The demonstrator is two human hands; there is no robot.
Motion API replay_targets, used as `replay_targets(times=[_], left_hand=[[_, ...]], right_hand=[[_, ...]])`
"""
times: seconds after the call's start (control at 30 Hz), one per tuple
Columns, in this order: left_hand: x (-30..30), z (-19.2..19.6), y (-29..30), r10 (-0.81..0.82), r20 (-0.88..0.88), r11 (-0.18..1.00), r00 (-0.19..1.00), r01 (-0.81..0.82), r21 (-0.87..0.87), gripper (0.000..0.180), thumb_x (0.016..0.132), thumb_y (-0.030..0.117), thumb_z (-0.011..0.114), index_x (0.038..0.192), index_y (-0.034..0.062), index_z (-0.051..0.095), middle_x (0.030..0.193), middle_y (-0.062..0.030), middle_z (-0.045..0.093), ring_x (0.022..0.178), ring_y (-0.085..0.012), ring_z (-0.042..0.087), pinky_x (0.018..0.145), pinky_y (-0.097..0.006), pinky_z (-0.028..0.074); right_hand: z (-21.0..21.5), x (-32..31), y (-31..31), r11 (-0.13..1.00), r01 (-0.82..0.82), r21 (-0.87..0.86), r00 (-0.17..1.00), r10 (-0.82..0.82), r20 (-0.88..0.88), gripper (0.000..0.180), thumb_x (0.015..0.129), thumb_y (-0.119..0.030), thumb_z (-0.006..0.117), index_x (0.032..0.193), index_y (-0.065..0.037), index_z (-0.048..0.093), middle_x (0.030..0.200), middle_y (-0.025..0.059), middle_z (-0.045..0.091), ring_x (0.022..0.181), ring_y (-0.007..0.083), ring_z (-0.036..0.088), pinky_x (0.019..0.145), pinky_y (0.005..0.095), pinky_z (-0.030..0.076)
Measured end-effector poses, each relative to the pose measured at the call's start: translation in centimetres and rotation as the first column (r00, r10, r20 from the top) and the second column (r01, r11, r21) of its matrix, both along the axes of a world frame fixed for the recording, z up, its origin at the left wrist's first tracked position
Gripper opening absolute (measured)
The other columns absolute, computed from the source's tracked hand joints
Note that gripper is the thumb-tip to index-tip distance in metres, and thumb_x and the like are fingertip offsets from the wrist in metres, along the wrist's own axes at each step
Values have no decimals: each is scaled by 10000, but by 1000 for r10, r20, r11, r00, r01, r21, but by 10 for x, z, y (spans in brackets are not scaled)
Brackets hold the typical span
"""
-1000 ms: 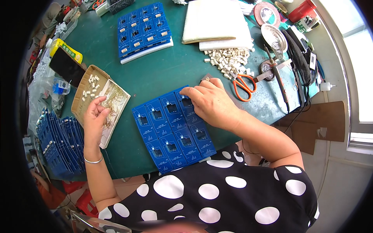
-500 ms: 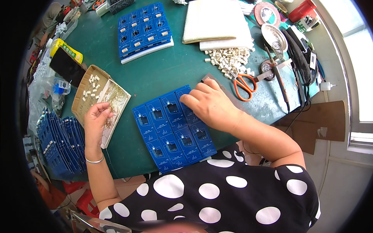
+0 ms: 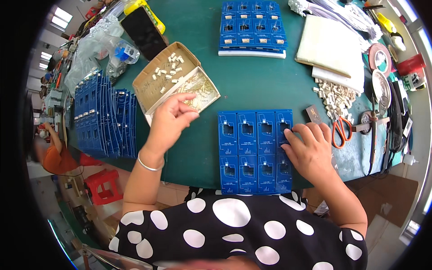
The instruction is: The person assembles electronic components onto blue circuit boards by hand, then solders them in place with a soldering iron and solder wire.
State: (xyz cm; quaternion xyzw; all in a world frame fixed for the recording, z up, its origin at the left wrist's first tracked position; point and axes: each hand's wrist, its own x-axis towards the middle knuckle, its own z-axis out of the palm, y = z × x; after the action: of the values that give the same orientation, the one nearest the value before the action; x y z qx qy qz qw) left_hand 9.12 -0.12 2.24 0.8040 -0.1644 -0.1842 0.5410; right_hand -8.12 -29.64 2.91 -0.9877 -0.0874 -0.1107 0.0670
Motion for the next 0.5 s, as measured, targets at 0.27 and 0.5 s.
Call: replay_targets(times=[0.27, 0.5], left_hand=[[-56, 10, -20, -124, -181, 966, 976, 77, -247, 461, 827, -22, 720, 1261, 48, 583, 845, -82, 722, 716, -83, 656, 649, -222, 523], [-60, 9, -31, -185, -109, 962, 977, 157, -222, 461, 815, -30, 727, 1247, 46, 584, 818, -84, 719, 682, -85, 658, 628, -229, 522]], right_hand=[[8, 38, 52, 674, 3, 739, 999, 35, -36, 145, 782, -84, 730, 922, -103, 699, 920, 45, 665, 928, 249, 601, 832, 377, 417], [1, 44, 70, 582, 62, 810, 978, 127, -166, 90, 814, -130, 724, 899, -126, 694, 898, 16, 650, 896, 222, 563, 837, 366, 376]])
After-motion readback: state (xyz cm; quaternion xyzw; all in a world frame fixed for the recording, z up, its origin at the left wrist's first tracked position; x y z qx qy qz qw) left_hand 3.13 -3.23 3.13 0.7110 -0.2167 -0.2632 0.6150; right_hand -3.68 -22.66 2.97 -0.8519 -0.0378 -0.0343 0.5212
